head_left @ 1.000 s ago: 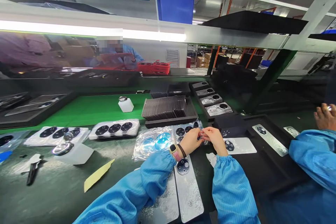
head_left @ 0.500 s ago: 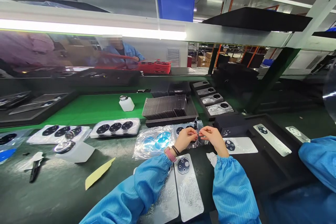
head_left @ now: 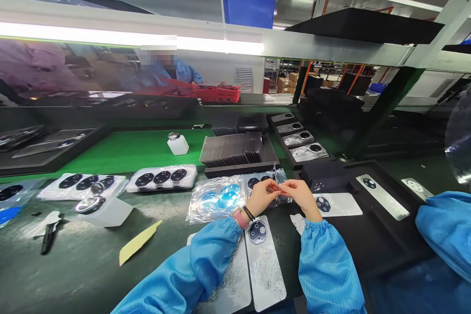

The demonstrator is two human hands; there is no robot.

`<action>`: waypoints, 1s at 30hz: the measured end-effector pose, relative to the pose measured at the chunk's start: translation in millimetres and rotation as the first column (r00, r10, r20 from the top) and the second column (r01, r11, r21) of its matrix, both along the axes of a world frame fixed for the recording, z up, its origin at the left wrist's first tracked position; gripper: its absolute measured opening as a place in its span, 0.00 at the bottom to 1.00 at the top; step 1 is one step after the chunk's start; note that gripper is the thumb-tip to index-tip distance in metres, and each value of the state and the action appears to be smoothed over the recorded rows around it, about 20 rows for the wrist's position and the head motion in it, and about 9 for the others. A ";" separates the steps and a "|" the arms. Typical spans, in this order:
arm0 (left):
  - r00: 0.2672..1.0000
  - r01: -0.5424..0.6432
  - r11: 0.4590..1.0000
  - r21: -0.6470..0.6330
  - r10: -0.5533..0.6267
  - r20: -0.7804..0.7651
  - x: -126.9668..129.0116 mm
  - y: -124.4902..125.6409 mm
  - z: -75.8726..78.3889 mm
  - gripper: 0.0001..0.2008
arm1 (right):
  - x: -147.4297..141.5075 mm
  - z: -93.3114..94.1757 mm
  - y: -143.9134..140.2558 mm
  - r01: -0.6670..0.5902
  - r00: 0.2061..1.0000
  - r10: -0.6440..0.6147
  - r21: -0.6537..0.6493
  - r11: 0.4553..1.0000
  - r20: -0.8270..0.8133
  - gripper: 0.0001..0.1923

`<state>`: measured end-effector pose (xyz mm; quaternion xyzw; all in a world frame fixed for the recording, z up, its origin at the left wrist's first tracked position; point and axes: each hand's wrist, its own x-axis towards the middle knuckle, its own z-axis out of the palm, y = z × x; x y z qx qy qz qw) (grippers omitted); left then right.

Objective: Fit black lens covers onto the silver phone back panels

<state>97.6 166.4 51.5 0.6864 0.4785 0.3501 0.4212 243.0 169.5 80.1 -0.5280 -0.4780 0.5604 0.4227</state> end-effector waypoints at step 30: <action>0.998 -0.061 0.987 0.151 0.061 0.000 2.5 3.7 -9.5 0.09 | -3.5 -17.7 8.5 0.072 0.996 -0.074 -0.030 0.997 -0.054 0.15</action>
